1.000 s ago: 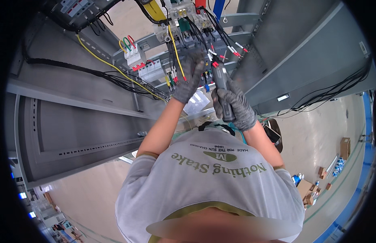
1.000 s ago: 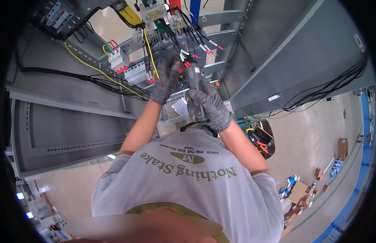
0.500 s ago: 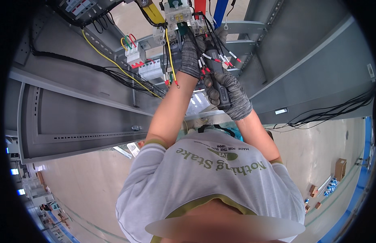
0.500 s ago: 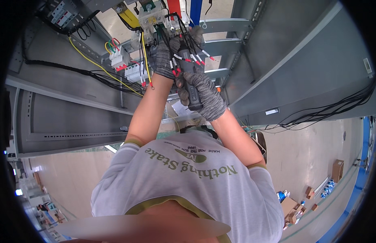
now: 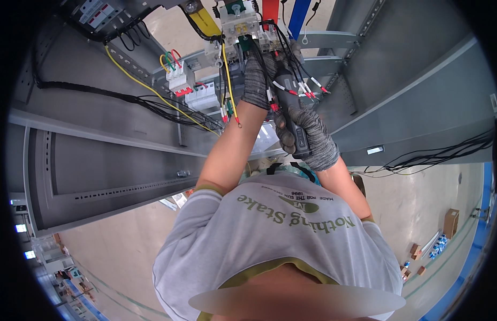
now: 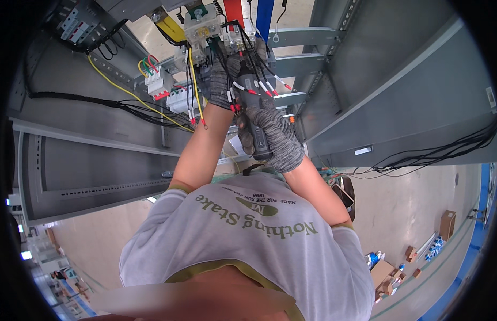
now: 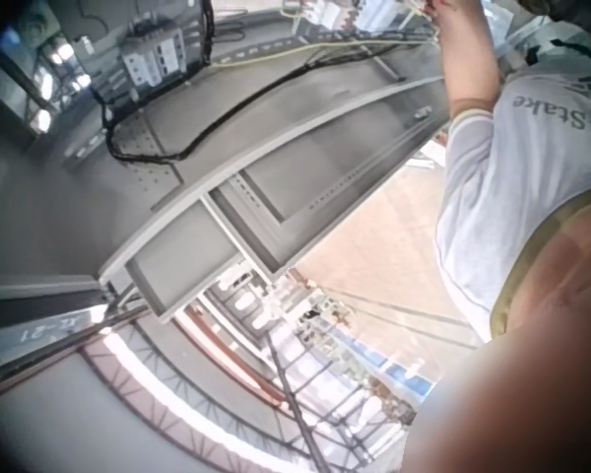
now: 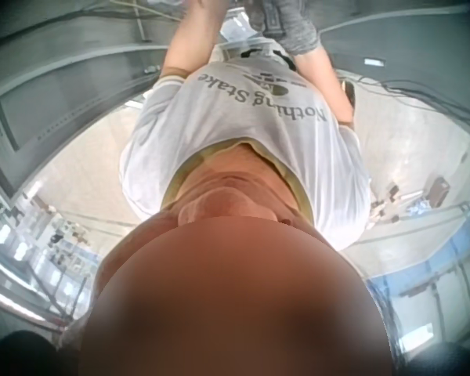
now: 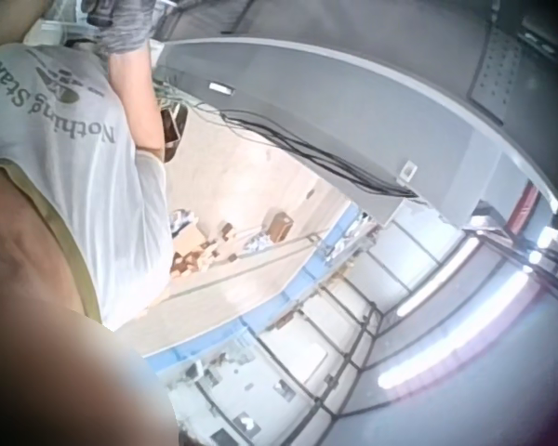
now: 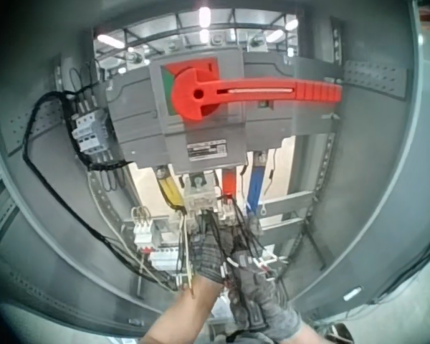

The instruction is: The person uses a cordless screwdriver to tighten screws on electrical components inside a metal cabinet. They repeatedly reach into the cabinet, align wires, and secure terminals while wearing gloves.

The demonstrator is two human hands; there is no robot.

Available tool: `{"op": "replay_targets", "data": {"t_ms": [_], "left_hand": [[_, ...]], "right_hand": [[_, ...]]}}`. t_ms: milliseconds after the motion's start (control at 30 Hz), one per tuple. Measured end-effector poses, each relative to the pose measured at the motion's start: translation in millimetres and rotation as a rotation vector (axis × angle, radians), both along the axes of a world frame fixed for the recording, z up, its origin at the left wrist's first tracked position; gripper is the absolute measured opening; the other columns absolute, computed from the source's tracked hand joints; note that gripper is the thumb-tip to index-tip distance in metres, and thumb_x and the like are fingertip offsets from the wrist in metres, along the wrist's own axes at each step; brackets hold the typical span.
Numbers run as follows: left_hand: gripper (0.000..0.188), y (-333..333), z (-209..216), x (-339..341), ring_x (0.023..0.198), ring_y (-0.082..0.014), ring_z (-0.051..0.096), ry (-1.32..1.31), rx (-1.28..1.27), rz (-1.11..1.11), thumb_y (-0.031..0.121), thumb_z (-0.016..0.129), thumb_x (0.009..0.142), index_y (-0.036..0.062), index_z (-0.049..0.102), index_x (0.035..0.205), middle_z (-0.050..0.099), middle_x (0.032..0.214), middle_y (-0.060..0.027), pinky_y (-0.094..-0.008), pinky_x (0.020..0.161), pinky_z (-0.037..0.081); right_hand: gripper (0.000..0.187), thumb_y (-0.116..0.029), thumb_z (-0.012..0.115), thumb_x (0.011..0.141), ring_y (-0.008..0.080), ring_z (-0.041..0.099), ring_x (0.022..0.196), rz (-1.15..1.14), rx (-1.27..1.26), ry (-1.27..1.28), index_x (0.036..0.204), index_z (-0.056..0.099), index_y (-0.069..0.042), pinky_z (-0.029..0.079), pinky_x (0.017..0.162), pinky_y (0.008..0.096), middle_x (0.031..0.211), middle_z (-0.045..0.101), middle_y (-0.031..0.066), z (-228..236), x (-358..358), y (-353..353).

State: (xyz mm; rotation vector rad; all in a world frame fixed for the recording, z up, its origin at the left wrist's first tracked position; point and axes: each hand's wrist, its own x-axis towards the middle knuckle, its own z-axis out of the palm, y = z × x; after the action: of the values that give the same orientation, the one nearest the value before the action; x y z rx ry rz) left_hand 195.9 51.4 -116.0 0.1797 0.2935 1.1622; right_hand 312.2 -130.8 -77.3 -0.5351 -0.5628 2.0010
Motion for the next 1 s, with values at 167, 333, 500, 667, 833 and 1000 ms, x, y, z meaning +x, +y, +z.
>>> {"op": "replay_targets", "data": {"t_ms": [167,333,500,667,833,1000], "left_hand": [[0.062,28,-52,2,0.109,-0.0365,0.055,0.432,0.441,0.201,0.050,0.040,0.095,-0.0009,0.045,0.129,0.052,0.124,-0.0233,-0.0493,0.092,0.047],[0.054,36,-62,0,0.110,-0.0366,0.054,0.684,0.494,0.191,0.044,0.036,0.099,0.0001,0.045,0.129,0.052,0.124,-0.0227,-0.0513,0.092,0.047],[0.046,49,-84,-8,0.112,-0.0353,0.053,1.524,0.874,0.345,0.034,0.032,0.101,0.0006,0.044,0.130,0.052,0.125,-0.0218,-0.0474,0.095,0.046],[0.048,52,-82,-16,0.111,-0.0355,0.053,-0.140,0.449,-0.117,0.036,0.033,0.101,0.0004,0.043,0.131,0.051,0.126,-0.0223,-0.0464,0.096,0.045],[0.038,56,-92,-2,0.102,-0.0292,0.059,0.912,0.588,0.375,0.015,0.046,0.093,0.0020,0.048,0.129,0.059,0.121,-0.0183,-0.0348,0.088,0.049],[0.066,50,-74,0,0.100,-0.0358,0.056,0.524,0.431,0.048,0.053,0.042,0.093,-0.0050,0.045,0.125,0.055,0.113,-0.0224,-0.0472,0.088,0.048]], "right_hand": [[0.036,-0.025,0.060,0.090,0.0130,0.057,0.056,-0.009,-0.057,0.010,0.120,0.051,-0.008,0.046,0.044,0.0245,0.082,0.059,0.0049,-2,-1,3],[0.036,-0.025,0.060,0.090,0.0133,0.057,0.055,-0.013,0.008,-0.024,0.121,0.050,-0.008,0.045,0.043,0.0248,0.080,0.060,0.0052,4,2,3],[0.043,-0.024,0.057,0.091,0.0097,0.056,0.055,-0.027,0.010,-0.045,0.127,0.044,-0.004,0.044,0.041,0.0205,0.083,0.057,0.0050,6,-4,-2],[0.042,-0.024,0.057,0.092,0.0095,0.056,0.055,-0.024,-0.004,-0.029,0.127,0.044,-0.005,0.043,0.041,0.0198,0.083,0.056,0.0048,4,0,-2],[0.040,-0.023,0.057,0.091,0.0095,0.055,0.055,-0.005,-0.021,-0.011,0.125,0.044,-0.005,0.043,0.041,0.0202,0.083,0.056,0.0051,6,-4,-2],[0.042,-0.023,0.057,0.090,0.0098,0.056,0.055,-0.029,-0.013,-0.036,0.124,0.045,-0.003,0.044,0.040,0.0208,0.083,0.056,0.0054,5,0,-2]]}}
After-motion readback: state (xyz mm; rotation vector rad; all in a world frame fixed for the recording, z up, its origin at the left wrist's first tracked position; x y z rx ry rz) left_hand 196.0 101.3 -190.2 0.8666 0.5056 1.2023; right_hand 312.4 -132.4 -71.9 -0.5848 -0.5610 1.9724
